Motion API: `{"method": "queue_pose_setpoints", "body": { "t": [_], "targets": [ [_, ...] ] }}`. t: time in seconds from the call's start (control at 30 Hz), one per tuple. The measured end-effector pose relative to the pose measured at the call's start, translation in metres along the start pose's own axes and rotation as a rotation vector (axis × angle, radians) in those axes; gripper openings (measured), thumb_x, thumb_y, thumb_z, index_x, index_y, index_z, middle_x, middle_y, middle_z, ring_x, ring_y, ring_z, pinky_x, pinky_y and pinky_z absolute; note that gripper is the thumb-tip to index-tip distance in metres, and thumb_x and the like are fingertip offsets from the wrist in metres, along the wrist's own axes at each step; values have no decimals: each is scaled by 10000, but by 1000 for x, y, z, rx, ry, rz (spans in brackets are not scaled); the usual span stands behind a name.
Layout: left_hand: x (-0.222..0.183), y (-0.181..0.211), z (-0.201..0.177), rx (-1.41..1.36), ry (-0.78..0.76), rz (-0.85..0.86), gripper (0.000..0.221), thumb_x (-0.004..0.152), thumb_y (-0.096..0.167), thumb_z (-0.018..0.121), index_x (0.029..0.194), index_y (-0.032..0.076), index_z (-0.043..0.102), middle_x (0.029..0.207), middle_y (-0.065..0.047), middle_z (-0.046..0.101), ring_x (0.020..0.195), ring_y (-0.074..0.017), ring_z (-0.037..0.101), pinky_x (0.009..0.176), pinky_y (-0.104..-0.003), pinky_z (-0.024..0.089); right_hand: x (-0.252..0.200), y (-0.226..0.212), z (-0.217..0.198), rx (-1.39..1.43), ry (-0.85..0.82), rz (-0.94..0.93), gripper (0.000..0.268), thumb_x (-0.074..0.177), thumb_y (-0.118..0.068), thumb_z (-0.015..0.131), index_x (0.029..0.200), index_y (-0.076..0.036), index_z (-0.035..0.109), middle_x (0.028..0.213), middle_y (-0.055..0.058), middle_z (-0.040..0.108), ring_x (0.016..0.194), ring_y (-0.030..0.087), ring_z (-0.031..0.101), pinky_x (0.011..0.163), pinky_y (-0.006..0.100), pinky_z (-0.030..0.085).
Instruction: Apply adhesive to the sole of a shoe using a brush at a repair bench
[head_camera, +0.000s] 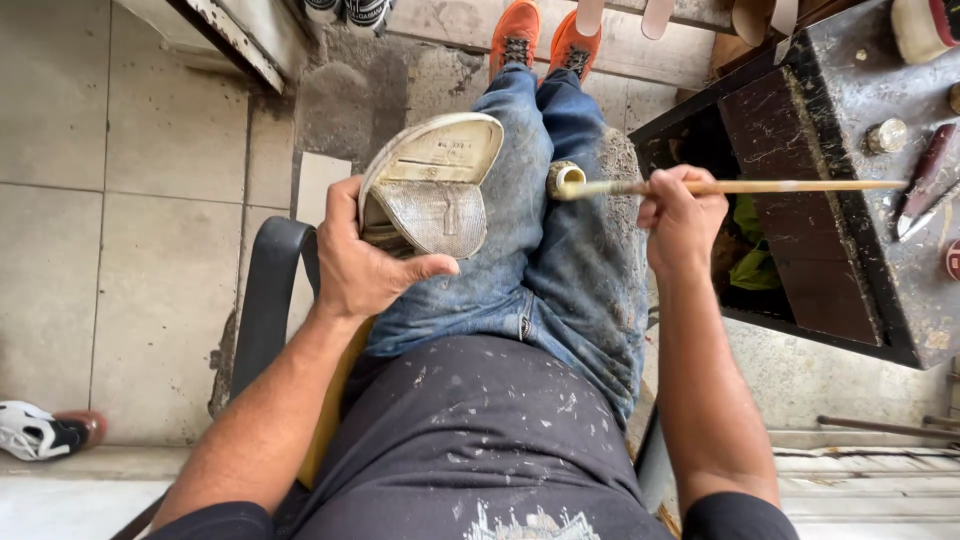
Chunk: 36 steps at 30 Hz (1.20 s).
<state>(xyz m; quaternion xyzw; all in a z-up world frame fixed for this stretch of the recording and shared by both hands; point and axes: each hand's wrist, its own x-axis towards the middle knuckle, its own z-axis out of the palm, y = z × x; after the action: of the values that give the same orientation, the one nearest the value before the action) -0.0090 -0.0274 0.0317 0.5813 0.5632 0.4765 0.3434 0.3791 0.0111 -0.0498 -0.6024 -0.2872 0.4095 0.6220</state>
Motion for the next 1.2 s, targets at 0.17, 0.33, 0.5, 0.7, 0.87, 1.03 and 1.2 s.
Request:
{"method": "queue_pose_setpoints", "body": {
  "t": [0.17, 0.33, 0.5, 0.7, 0.87, 1.03, 1.2],
  "targets": [
    [2, 15, 7, 49, -6, -78, 1119, 373, 563, 1032, 1252, 90, 525, 990, -205, 707, 952, -365, 733, 793, -437, 579, -64, -93, 19, 407, -294, 331, 97, 932, -201, 646, 903, -108, 640, 781, 88, 670, 491, 90, 584, 398, 209, 510],
    [6, 39, 19, 229, -177, 83, 1025, 497, 801, 752, 1187, 90, 488, 936, -56, 708, 781, -204, 709, 668, -388, 605, -93, -146, 53, 316, -833, -217, 127, 986, -79, 690, 1093, -59, 624, 1221, 239, 686, 799, 299, 778, 774, 387, 724],
    [8, 38, 21, 243, -192, 83, 1124, 420, 752, 841, 1249, 72, 503, 1084, -94, 725, 963, -277, 729, 858, -422, 560, -102, -160, 64, -23, -815, -392, 137, 862, -33, 739, 902, -42, 608, 1014, 227, 714, 752, 221, 734, 658, 266, 654],
    [7, 44, 25, 234, -238, 105, 1102, 410, 756, 845, 1228, 104, 497, 995, -45, 715, 847, -243, 730, 797, -412, 572, -88, -157, 80, 105, -851, -485, 81, 969, 0, 684, 989, -53, 627, 1102, 215, 720, 778, 187, 775, 668, 219, 699],
    [10, 38, 15, 246, -262, 89, 1128, 396, 751, 850, 1255, 110, 501, 1031, -72, 747, 884, -271, 751, 799, -420, 579, -78, -157, 66, -135, -820, -594, 115, 890, -8, 754, 909, -36, 644, 1000, 197, 734, 768, 181, 696, 714, 267, 601],
    [18, 40, 14, 281, -454, 103, 1142, 406, 760, 845, 1244, 51, 533, 1080, -83, 726, 946, -309, 725, 843, -442, 537, -86, -146, 73, 89, -737, -425, 144, 919, 34, 734, 1008, -51, 659, 1075, 222, 717, 738, 215, 751, 649, 273, 688],
    [42, 49, 9, 279, -681, -158, 1126, 358, 643, 910, 1296, 128, 559, 1071, -50, 742, 932, -196, 684, 779, -353, 541, -101, -125, 72, 199, -761, -253, 112, 920, -36, 712, 911, -68, 605, 939, 197, 704, 648, 206, 720, 518, 269, 620]
  ]
}}
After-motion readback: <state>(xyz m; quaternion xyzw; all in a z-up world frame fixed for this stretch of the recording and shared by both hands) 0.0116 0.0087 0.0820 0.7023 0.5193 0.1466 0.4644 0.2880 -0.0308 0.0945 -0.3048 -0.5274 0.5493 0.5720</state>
